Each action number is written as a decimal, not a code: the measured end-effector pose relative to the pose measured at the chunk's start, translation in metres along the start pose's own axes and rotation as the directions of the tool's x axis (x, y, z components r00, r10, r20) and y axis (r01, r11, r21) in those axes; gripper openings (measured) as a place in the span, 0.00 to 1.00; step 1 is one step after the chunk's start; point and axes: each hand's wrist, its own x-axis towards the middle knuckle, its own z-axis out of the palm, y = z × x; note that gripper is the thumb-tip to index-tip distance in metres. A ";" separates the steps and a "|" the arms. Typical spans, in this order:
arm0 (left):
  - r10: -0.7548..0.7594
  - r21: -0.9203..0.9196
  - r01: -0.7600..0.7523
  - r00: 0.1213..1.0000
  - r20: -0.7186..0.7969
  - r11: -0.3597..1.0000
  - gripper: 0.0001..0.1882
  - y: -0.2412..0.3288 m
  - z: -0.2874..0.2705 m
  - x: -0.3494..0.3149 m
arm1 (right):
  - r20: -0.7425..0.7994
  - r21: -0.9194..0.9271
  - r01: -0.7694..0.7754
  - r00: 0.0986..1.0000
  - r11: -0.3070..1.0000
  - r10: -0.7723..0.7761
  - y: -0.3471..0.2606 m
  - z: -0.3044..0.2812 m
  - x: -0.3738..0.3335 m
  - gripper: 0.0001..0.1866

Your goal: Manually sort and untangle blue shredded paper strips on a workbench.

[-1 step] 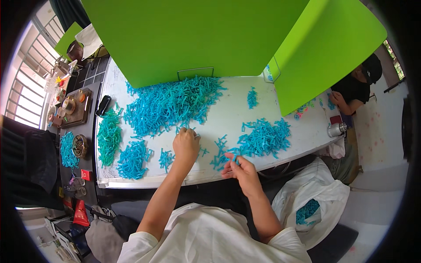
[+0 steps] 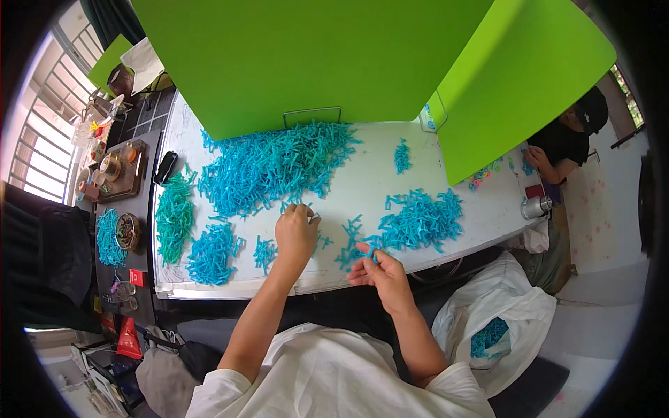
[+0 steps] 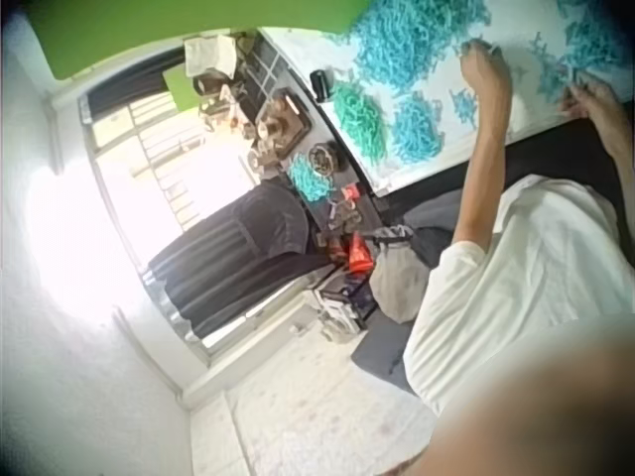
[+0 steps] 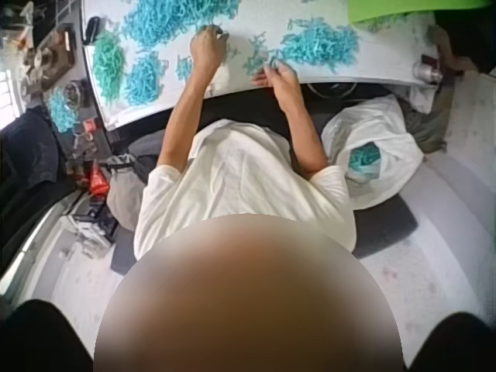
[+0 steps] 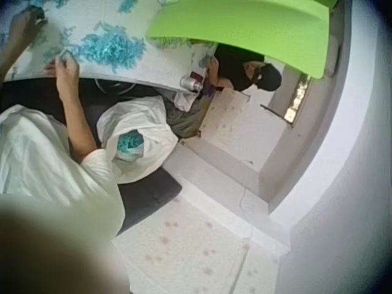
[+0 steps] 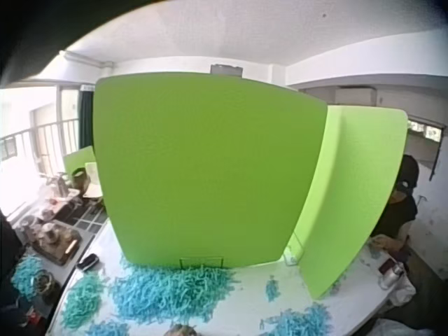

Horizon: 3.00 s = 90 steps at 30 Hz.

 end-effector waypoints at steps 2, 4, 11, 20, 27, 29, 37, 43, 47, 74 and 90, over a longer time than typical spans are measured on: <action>-0.109 -0.194 0.126 0.989 0.098 0.973 0.10 0.018 -0.026 -0.006 | 0.010 -0.001 -0.018 1.000 1.000 0.018 0.003 0.006 -0.002 0.14; -0.199 -0.365 0.265 0.958 0.207 0.893 0.10 0.021 -0.037 -0.019 | -0.015 0.014 0.010 1.000 1.000 -0.009 0.014 0.012 0.000 0.18; -0.135 -0.892 0.446 0.891 0.434 0.071 0.07 0.016 -0.047 -0.075 | -0.029 -0.034 0.071 0.997 0.997 -0.072 0.030 0.034 0.000 0.12; -0.195 -0.927 0.345 0.929 0.315 0.147 0.07 0.020 -0.041 -0.088 | -0.044 0.084 0.070 0.997 0.994 -0.066 0.029 0.050 -0.005 0.10; -0.211 -0.939 0.311 0.937 0.278 0.147 0.07 0.023 -0.037 -0.091 | -0.067 0.089 0.061 0.996 0.994 -0.055 0.030 0.049 -0.005 0.10; -0.205 -0.931 0.319 0.937 0.282 0.178 0.07 0.023 -0.036 -0.093 | -0.082 0.070 0.057 0.995 0.996 -0.051 0.030 0.050 -0.005 0.09; -0.188 -0.937 0.202 0.970 0.152 0.286 0.08 0.015 -0.020 -0.116 | -0.013 0.049 0.100 0.995 0.994 -0.100 0.042 0.051 -0.014 0.07; -0.167 -0.914 0.251 0.964 0.207 0.318 0.08 0.023 -0.013 -0.123 | -0.006 0.063 0.052 0.999 0.997 -0.052 0.054 0.037 -0.021 0.08; 0.097 -0.592 0.038 0.976 0.195 0.805 0.11 0.037 -0.028 -0.092 | -0.244 -0.185 0.179 0.944 0.966 -0.222 0.049 -0.004 -0.013 0.09; 0.510 -0.101 -0.500 0.849 0.135 0.860 0.21 0.036 0.015 -0.072 | 0.062 -0.919 0.340 0.622 0.198 -0.780 0.040 -0.025 0.017 0.13; 0.479 -0.109 -0.470 0.875 0.076 0.876 0.12 0.023 0.014 -0.083 | -0.297 -0.459 0.346 0.808 0.818 -0.508 0.091 0.003 -0.016 0.02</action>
